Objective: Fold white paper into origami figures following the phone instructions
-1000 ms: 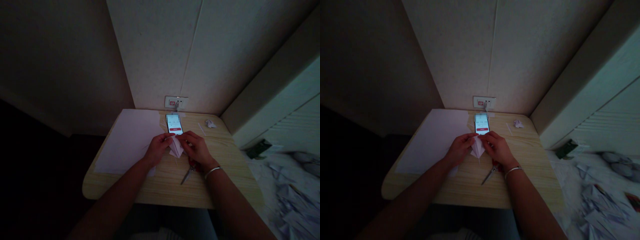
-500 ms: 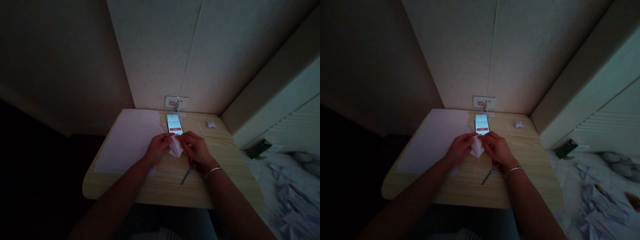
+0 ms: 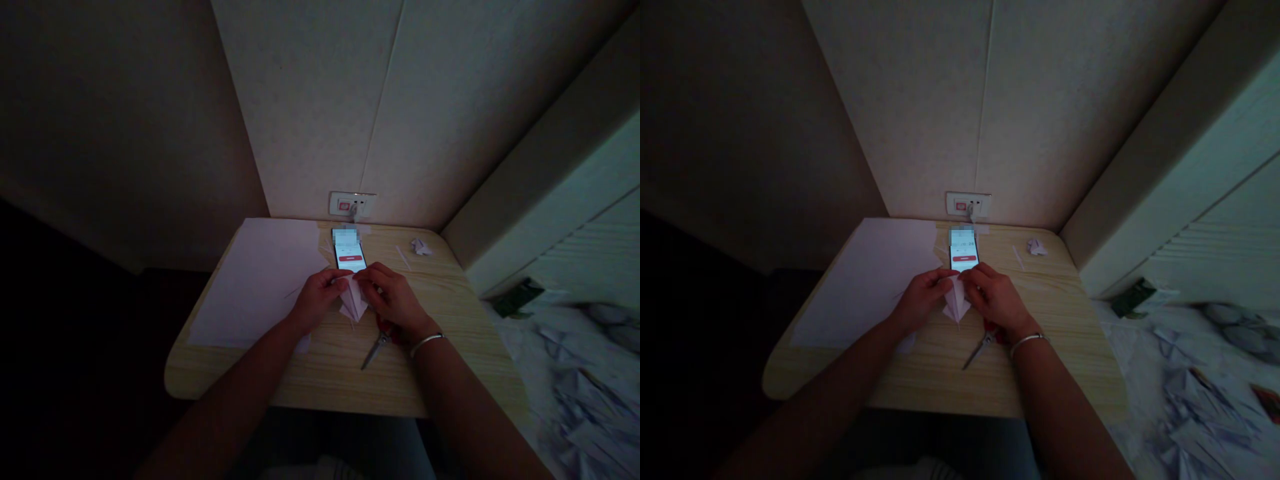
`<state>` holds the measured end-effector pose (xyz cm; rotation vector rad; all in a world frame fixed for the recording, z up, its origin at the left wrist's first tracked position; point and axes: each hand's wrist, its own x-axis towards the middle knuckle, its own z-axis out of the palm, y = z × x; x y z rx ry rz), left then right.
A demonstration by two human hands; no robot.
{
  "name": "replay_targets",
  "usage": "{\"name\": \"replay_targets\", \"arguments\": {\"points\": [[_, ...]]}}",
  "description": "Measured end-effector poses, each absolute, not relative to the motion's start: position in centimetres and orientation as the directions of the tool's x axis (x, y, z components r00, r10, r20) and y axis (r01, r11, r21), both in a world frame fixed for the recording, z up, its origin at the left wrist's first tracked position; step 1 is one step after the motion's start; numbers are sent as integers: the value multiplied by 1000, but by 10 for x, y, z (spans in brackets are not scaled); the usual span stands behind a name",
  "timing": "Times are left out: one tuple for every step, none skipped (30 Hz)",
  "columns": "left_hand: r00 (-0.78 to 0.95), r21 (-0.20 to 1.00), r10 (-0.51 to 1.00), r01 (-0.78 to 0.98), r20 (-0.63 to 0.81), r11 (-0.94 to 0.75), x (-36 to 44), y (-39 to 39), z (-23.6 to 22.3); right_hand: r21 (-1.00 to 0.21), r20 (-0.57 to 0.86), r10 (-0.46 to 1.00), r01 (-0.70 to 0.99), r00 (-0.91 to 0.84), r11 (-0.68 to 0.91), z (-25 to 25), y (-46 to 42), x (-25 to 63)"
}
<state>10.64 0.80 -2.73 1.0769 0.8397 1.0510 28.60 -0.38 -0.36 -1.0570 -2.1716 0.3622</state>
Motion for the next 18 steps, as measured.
{"name": "replay_targets", "arguments": {"points": [[305,961,951,-248,-41,121,106,8,-27,-506,451,778,593,-438,626,-3,-4,286],[311,961,949,-245,-43,124,106,8,-28,-500,445,781,602,-439,623,-3,-4,286],[314,961,948,-245,-46,128,106,8,-28,-493,442,782,609,-440,621,-2,-5,286],[316,959,947,-250,-49,133,107,8,-28,-487,439,782,615,-442,620,-2,-5,286],[319,955,946,-260,-53,141,107,8,-28,-484,441,781,616,-442,621,-1,-5,286],[324,950,944,-272,-59,153,107,8,-28,-483,443,781,616,-441,622,-1,-5,286],[327,943,943,-289,-67,167,107,8,-28,-484,447,780,614,-438,623,-1,-5,286],[332,933,940,-308,-75,184,108,8,-28,-486,451,778,612,-436,624,-1,-5,286],[339,924,937,-325,-84,201,108,7,-27,-487,457,776,608,-435,627,-1,-5,286],[347,917,933,-335,-93,216,108,7,-27,-489,461,775,605,-434,629,-2,-5,286],[350,913,931,-339,-102,228,108,6,-26,-488,464,772,602,-434,632,-2,-5,286],[349,911,931,-340,-108,234,108,6,-26,-486,465,770,602,-436,634,-2,-5,286],[343,910,932,-341,-113,236,108,6,-25,-482,466,768,601,-440,637,-3,-5,286],[336,910,935,-341,-116,235,108,6,-25,-476,466,765,603,-445,640,-3,-5,286],[328,911,937,-342,-116,232,108,6,-25,-469,466,762,605,-449,643,-3,-5,287],[325,912,939,-342,-113,228,108,6,-25,-461,466,760,609,-453,646,-3,-5,287],[327,914,939,-339,-108,223,108,6,-25,-455,464,759,612,-457,647,-2,-5,287],[336,917,936,-332,-103,221,108,6,-26,-450,459,759,616,-462,647,-2,-5,286]]}}
